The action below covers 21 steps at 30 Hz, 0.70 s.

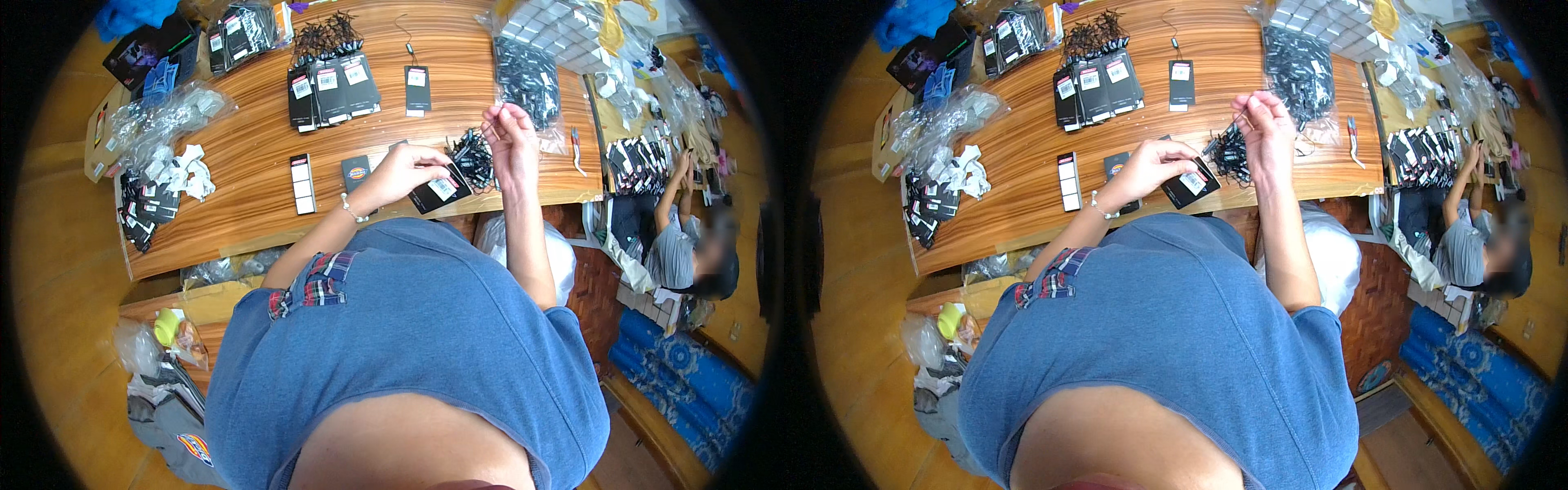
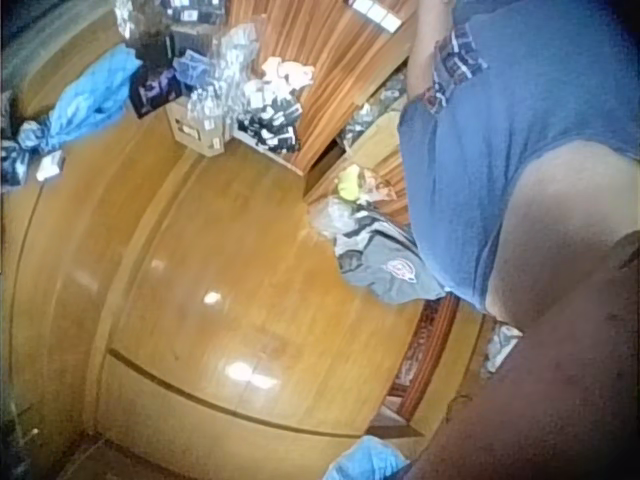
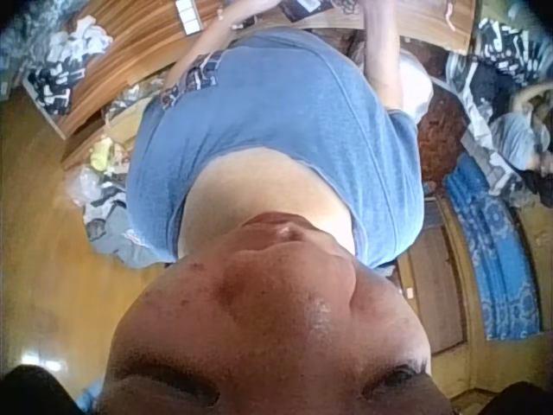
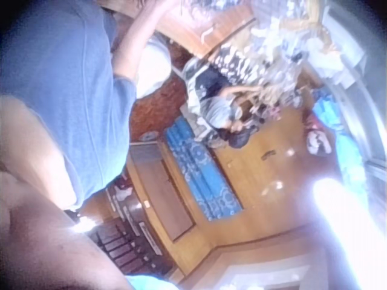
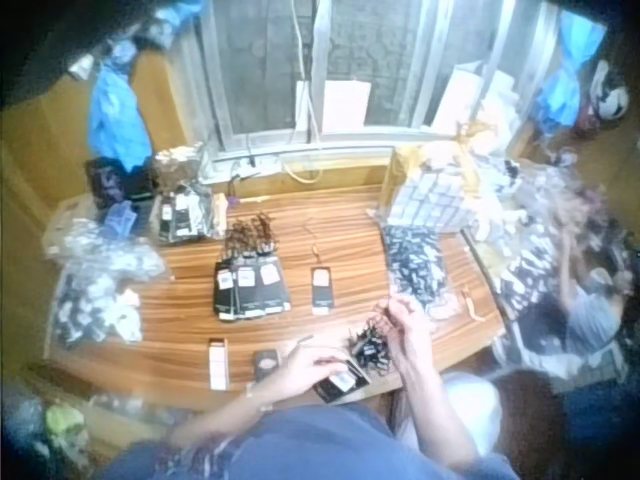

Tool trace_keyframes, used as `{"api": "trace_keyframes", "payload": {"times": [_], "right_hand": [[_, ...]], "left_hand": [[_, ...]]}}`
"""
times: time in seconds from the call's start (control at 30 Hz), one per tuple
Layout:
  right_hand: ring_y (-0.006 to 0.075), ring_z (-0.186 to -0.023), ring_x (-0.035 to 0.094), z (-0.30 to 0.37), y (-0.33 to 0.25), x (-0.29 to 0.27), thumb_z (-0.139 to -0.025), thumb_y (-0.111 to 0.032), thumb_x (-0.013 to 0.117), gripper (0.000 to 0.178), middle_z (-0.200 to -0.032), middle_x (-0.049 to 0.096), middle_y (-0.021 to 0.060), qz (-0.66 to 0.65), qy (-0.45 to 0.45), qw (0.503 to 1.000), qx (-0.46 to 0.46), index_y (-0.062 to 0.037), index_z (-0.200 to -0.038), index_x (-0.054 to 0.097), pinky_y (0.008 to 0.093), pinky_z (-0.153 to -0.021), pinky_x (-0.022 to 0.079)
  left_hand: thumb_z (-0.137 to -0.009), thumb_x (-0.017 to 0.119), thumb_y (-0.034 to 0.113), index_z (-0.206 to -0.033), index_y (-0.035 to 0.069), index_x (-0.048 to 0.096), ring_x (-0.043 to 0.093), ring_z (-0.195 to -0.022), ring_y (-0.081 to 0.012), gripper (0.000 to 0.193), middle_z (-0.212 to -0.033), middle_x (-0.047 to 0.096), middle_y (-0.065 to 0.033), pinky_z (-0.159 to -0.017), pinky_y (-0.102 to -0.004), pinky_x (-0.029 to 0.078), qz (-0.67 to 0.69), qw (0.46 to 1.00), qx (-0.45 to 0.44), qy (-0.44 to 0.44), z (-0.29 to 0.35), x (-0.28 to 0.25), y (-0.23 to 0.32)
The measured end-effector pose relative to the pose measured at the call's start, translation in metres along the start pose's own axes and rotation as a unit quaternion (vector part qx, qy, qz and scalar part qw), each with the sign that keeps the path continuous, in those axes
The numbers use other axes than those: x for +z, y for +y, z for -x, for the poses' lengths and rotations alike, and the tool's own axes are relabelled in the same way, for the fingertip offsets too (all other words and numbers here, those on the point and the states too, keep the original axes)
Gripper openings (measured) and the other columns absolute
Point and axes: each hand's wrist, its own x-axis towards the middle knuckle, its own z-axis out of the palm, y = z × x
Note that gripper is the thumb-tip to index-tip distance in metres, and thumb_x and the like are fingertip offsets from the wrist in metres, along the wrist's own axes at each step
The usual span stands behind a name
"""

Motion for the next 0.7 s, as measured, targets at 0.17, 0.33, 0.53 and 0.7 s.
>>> {"api": "trace_keyframes", "payload": {"times": [0.17, 0.33, 0.53, 0.7], "right_hand": [[0.0208, -0.076, 0.057, -0.006, -0.008, 0.017, -0.084, 0.001, 0.051, 0.018, -0.085, 0.058, 0.0142, -0.115, -0.067, 0.99, 0.048, -0.0055, -0.1, 0.046, 0.0316, -0.072, 0.047], [0.0131, -0.063, 0.049, 0.006, 0.005, 0.041, -0.084, -0.001, 0.05, 0.012, -0.077, 0.057, 0.0108, -0.045, -0.163, 0.981, 0.099, -0.0026, -0.096, 0.05, 0.0242, -0.059, 0.041], [0.0053, -0.061, 0.051, 0.018, 0.024, 0.066, -0.084, -0.008, 0.057, 0.011, -0.07, 0.059, 0.0024, 0.217, -0.175, 0.96, -0.001, -0.0039, -0.091, 0.051, 0.018, -0.056, 0.039], [0.007, -0.067, 0.057, 0.019, 0.025, 0.076, -0.084, -0.006, 0.056, 0.015, -0.076, 0.061, 0.0053, 0.207, -0.192, 0.959, 0.004, -0.003, -0.096, 0.047, 0.019, -0.06, 0.045]], "left_hand": [[-0.078, 0.06, -0.003, -0.095, -0.002, 0.06, 0.058, -0.091, -0.0142, 0.017, -0.107, 0.057, -0.0105, -0.082, -0.0262, 0.049, 0.026, 0.964, 0.157, 0.215, -0.001, -0.023, -0.01], [-0.077, 0.062, -0.003, -0.092, -0.001, 0.06, 0.06, -0.084, -0.012, 0.015, -0.091, 0.061, -0.0056, -0.075, -0.0223, 0.05, 0.014, 0.945, 0.147, 0.292, 0.004, -0.042, 0.012], [-0.075, 0.066, 0.0, -0.083, -0.002, 0.061, 0.061, -0.074, -0.0095, 0.009, -0.079, 0.063, -0.0049, -0.065, -0.02, 0.049, 0.045, 0.933, 0.141, 0.329, 0.006, -0.04, 0.03], [-0.078, 0.064, 0.001, -0.086, 0.0, 0.06, 0.06, -0.076, -0.0076, 0.009, -0.083, 0.062, -0.0036, -0.065, -0.0174, 0.048, 0.021, 0.942, 0.122, 0.311, 0.006, -0.043, 0.025]]}}
